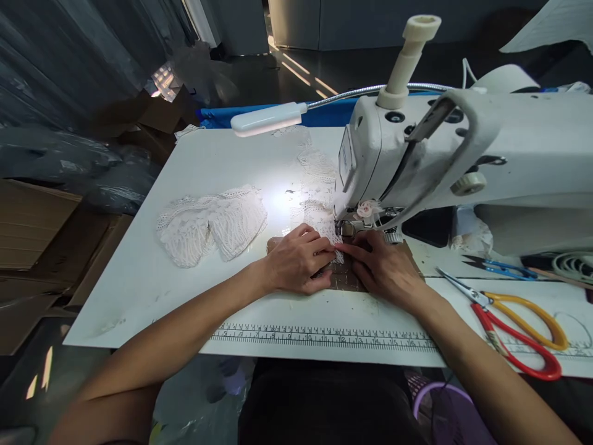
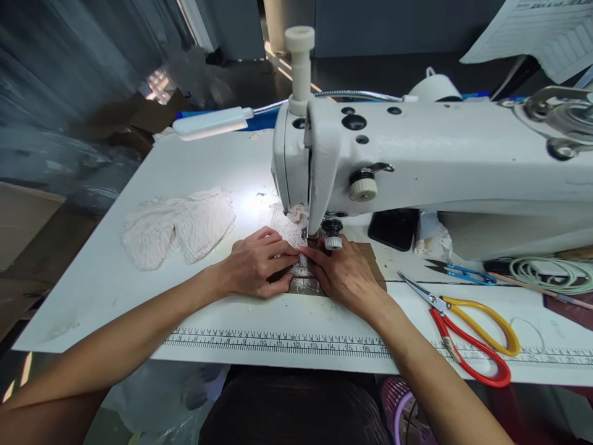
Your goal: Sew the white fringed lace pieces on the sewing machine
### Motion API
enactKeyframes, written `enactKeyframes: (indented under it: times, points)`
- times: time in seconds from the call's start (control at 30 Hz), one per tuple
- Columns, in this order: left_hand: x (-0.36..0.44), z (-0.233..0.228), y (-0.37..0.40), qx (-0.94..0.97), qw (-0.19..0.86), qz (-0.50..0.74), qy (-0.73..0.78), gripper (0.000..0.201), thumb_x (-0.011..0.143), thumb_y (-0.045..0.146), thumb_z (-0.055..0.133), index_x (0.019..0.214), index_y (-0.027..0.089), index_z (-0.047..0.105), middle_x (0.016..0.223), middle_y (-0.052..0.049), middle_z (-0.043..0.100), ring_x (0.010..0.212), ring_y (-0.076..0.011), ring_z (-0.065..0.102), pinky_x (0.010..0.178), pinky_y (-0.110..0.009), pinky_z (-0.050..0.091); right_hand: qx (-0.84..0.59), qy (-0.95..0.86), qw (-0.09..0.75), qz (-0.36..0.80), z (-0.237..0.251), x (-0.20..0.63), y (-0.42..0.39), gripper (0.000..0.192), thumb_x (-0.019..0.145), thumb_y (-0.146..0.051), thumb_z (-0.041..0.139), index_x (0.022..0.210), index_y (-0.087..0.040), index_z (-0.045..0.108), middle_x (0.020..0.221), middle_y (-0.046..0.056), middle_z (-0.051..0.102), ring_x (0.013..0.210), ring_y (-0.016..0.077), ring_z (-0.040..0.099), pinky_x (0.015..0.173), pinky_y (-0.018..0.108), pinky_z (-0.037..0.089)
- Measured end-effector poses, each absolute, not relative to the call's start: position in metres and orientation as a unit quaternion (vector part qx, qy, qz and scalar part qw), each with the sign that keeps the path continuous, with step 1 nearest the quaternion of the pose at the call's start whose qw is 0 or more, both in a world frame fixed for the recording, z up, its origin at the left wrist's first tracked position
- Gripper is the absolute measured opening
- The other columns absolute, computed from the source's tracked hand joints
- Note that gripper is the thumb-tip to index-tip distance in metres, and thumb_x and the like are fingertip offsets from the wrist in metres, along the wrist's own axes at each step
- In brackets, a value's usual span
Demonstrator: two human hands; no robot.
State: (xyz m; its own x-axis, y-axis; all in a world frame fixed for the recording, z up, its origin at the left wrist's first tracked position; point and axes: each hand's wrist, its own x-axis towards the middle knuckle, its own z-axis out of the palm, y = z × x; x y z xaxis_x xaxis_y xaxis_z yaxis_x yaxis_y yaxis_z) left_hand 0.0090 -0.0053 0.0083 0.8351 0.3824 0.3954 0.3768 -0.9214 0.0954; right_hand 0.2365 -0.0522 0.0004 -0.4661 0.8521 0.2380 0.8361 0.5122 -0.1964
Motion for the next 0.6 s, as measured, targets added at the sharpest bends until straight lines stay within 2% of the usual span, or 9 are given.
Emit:
enactKeyframes:
  times: [0.17, 0.3, 0.47, 0.6]
  points:
    - [0.0079, 0.0089, -0.0040, 0.960, -0.002, 0.180, 0.216, 0.029, 0.089, 0.030, 0.051, 0.104, 0.014, 0.069, 0.095, -0.008, 0.068, 0.078, -0.0211, 0.057, 0.079, -0.040, 0.044, -0.515, -0.849, 0.115, -0.036, 0.0044, 0.2302, -0.0483, 0.041, 0.096, -0.023, 0.045, 0.133, -0.025, 0.063, 0.111, 0.015, 0.064, 0.086, 0.0285, 0.060, 0.056, 0.032, 0.046]
    - [0.0081, 0.0088, -0.0029, 0.961, -0.005, 0.166, 0.221, 0.034, 0.089, 0.033, 0.051, 0.110, 0.012, 0.068, 0.100, -0.009, 0.067, 0.081, -0.0221, 0.057, 0.078, -0.040, 0.043, -0.509, -0.852, 0.120, -0.037, 0.0053, 0.2307, -0.0454, 0.041, 0.095, -0.024, 0.044, 0.132, -0.021, 0.064, 0.110, 0.016, 0.064, 0.082, 0.0279, 0.061, 0.050, 0.030, 0.043]
    - [0.0083, 0.0094, -0.0018, 0.961, -0.018, 0.154, 0.227, 0.033, 0.091, 0.033, 0.051, 0.110, 0.011, 0.067, 0.113, -0.011, 0.066, 0.084, -0.0229, 0.059, 0.079, -0.040, 0.041, -0.475, -0.865, 0.159, 0.009, 0.0068, 0.2334, -0.0493, 0.039, 0.097, -0.025, 0.042, 0.130, -0.020, 0.064, 0.110, 0.016, 0.064, 0.088, 0.0273, 0.062, 0.066, 0.036, 0.051]
    - [0.0081, 0.0099, -0.0010, 0.959, -0.015, 0.149, 0.240, 0.036, 0.093, 0.035, 0.050, 0.116, 0.011, 0.065, 0.119, -0.013, 0.065, 0.090, -0.0247, 0.060, 0.081, -0.041, 0.041, -0.476, -0.864, 0.164, 0.019, 0.0077, 0.2319, -0.0515, 0.038, 0.097, -0.024, 0.043, 0.128, -0.020, 0.065, 0.109, 0.015, 0.064, 0.091, 0.0276, 0.061, 0.072, 0.038, 0.051]
